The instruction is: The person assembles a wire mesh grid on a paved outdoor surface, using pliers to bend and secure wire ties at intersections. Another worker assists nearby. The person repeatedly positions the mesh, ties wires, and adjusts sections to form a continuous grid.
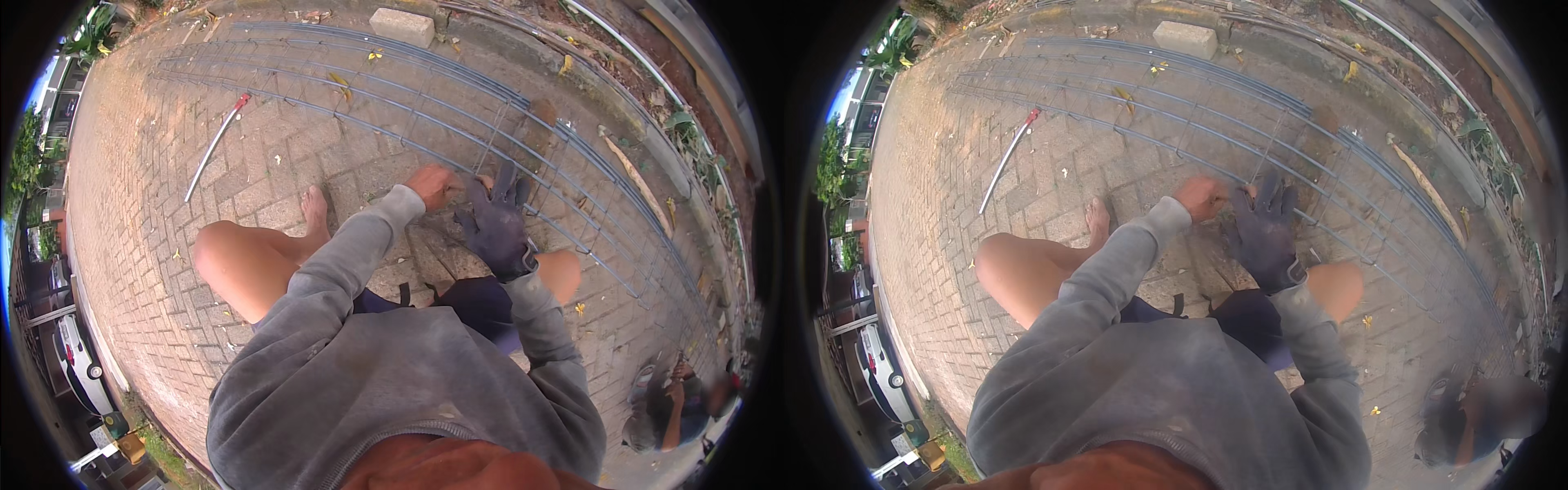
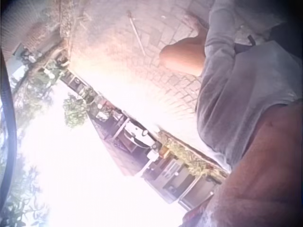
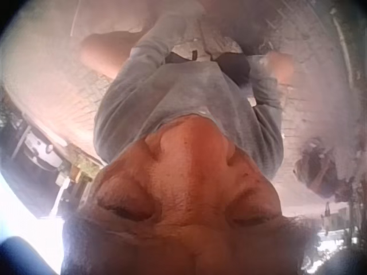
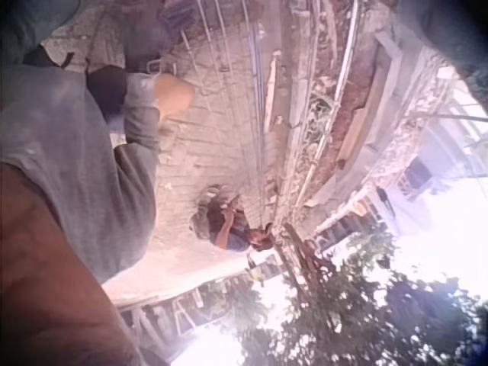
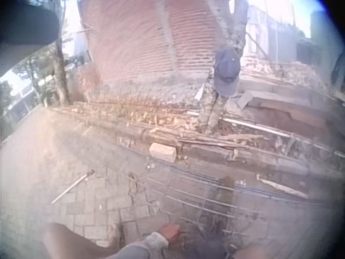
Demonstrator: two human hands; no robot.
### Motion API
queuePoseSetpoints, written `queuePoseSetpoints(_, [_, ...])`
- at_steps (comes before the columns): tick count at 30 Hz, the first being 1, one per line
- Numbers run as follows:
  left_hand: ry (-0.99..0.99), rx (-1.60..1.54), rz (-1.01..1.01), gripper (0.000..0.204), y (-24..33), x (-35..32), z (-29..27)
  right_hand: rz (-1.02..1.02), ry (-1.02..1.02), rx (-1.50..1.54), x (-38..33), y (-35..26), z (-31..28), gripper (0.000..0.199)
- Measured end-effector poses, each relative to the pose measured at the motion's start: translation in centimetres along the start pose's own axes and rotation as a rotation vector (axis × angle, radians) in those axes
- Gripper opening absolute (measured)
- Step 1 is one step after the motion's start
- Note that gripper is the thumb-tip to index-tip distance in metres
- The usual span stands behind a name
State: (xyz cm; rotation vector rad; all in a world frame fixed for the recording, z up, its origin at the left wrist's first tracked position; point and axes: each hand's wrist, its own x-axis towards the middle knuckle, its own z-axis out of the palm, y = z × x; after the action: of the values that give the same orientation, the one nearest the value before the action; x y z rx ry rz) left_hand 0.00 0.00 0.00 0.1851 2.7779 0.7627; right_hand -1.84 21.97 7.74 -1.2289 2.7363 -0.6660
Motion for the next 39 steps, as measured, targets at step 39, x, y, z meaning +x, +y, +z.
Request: queuePoseSetpoints(39, [-0.282, -0.220, 0.159, 0.049, -25.4, 25.8, -13.2, 1.130, 0.479, 0.568, 18.6, -11.6, 20.7, 0.028])
